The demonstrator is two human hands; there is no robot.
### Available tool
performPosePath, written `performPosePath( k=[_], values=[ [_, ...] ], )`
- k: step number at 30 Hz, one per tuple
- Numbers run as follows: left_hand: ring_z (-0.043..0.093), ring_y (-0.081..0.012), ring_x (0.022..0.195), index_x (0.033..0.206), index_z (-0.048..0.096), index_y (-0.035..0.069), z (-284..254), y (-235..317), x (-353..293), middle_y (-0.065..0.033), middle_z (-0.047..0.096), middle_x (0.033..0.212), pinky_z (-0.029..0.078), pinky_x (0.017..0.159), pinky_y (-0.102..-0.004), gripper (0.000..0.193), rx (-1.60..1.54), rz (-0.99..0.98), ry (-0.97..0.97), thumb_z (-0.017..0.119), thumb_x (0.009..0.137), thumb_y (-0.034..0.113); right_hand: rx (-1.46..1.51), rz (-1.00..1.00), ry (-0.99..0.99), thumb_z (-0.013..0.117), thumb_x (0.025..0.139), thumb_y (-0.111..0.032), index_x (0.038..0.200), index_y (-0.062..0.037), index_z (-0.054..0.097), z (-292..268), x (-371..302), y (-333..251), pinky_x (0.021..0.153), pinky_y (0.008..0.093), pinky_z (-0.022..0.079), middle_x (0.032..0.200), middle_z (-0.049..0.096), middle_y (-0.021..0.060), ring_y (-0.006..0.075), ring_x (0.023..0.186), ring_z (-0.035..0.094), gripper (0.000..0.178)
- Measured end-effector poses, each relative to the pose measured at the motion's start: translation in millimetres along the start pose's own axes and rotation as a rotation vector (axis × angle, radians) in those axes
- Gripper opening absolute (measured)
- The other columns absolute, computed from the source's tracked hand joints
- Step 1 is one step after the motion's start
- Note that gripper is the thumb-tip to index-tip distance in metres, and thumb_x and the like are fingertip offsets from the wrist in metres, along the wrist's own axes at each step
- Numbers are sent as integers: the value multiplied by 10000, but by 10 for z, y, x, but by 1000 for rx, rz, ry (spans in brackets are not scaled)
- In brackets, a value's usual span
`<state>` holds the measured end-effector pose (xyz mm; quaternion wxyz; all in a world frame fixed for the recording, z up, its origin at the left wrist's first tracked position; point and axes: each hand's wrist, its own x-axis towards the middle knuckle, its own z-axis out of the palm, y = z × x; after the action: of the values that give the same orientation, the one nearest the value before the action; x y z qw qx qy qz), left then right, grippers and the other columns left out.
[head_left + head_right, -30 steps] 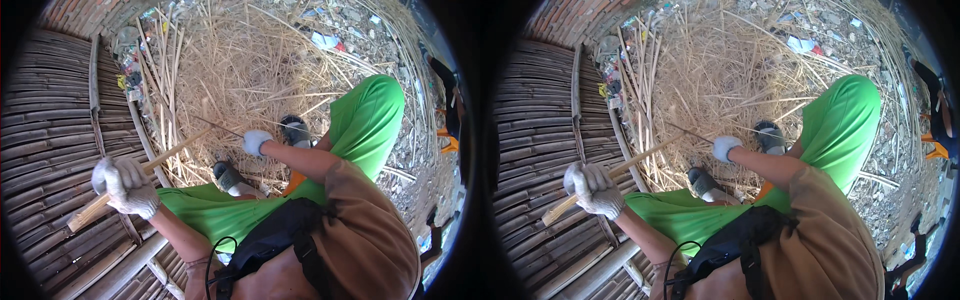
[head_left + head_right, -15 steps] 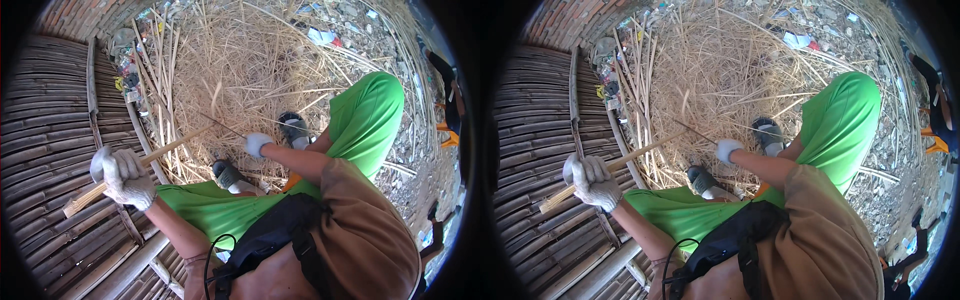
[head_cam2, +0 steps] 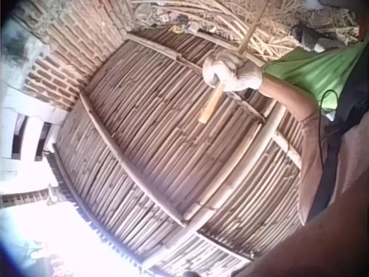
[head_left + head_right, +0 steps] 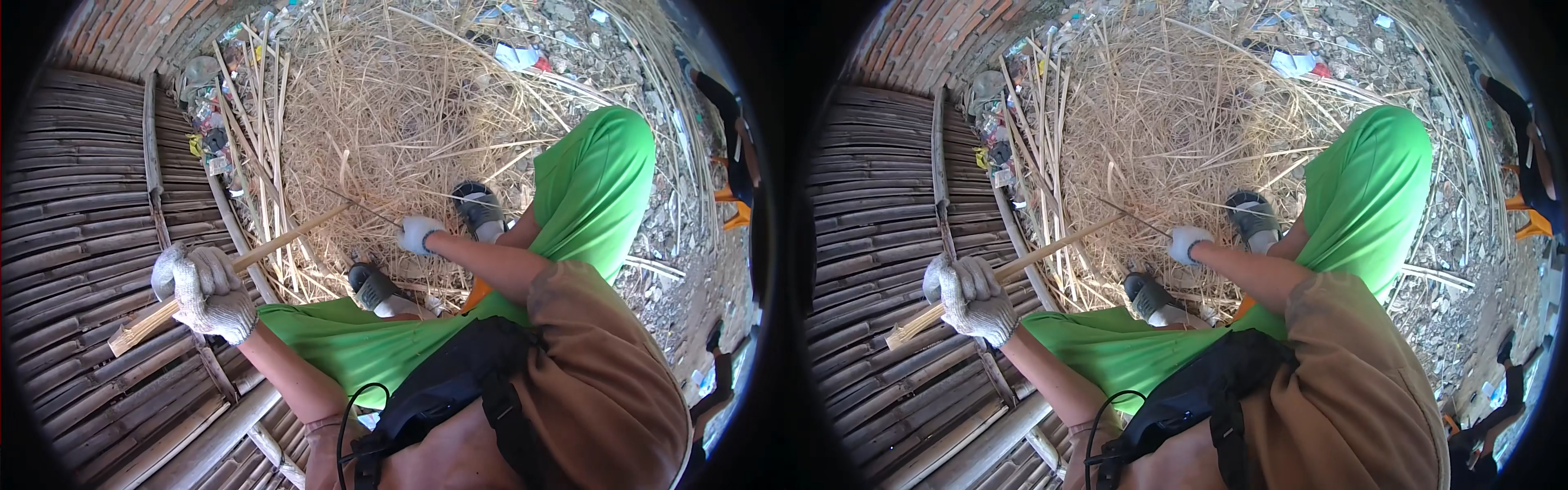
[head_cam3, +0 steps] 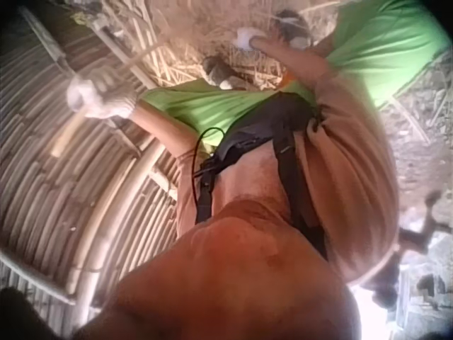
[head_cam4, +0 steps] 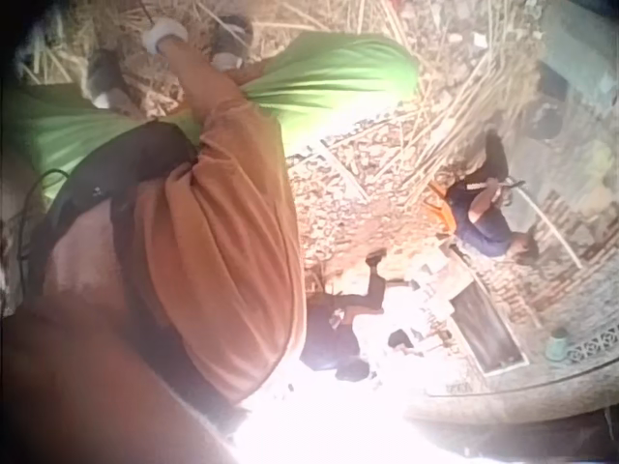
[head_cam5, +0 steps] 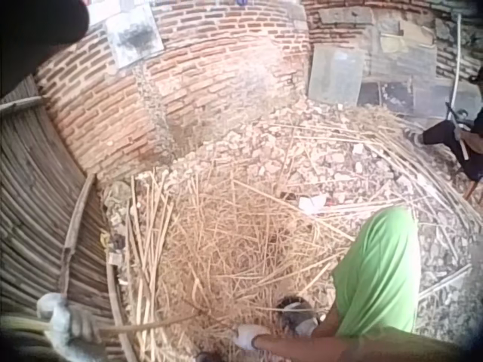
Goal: The person strips layers from a bamboo pole using a large knife while wearing gloves, repeatedly pulling the blade along the length of the pole to shave off thin strips.
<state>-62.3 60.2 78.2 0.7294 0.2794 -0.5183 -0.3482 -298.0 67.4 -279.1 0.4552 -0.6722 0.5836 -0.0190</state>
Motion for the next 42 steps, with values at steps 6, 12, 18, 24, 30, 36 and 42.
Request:
performPosePath(
  k=[6,12,18,24,30,36,42],
  values=[
    [282,-49,398,1191,680,-57,-99,91,-119,52,377,534,264,337,-232,279,22,26,28,666,948,80,-45,-16,149,535,990,-351,1080,-1,663,-62,-418,-385,824,553,581,947,749,243,433,905,738,383],
    [256,-37,393,1189,682,-52,-219,126,-201,65,360,535,232,337,-228,276,32,43,89,656,939,64,78,-210,172,502,1021,-378,1126,-48,648,-310,-801,-963,780,567,575,923,751,208,418,857,739,376],
    [243,-40,388,1190,682,-57,-308,195,-231,72,350,536,225,328,-229,276,21,19,114,673,953,86,-25,-339,164,503,1022,-327,1064,-73,730,-316,-762,-978,775,537,591,908,750,230,394,866,756,343],
    [275,-56,400,1187,677,-57,-178,66,-203,57,364,542,275,356,-233,289,20,25,89,669,937,89,-167,-32,-33,525,982,-320,1038,22,776,-52,37,-98,832,521,601,969,756,276,431,915,756,428],
    [287,-45,404,1184,671,-71,-143,29,-140,56,382,540,270,373,-219,302,-12,22,25,671,924,82,197,67,-141,519,951,-316,1059,47,754,-418,-254,-495,818,503,591,936,749,286,432,909,752,446],
    [295,-56,396,1204,679,-85,-227,61,-146,44,406,535,282,354,-229,341,-15,6,-6,677,902,75,137,-254,48,522,989,-363,988,-21,727,-588,-845,-1298,791,531,583,924,736,270,438,855,733,399],
    [317,-50,380,1154,656,-94,-199,-23,-40,52,386,538,290,318,-230,257,-78,7,18,672,926,24,-229,-43,-40,583,940,-294,1079,-40,795,-44,-132,131,811,514,609,1057,757,268,398,937,764,359]
  ],
)
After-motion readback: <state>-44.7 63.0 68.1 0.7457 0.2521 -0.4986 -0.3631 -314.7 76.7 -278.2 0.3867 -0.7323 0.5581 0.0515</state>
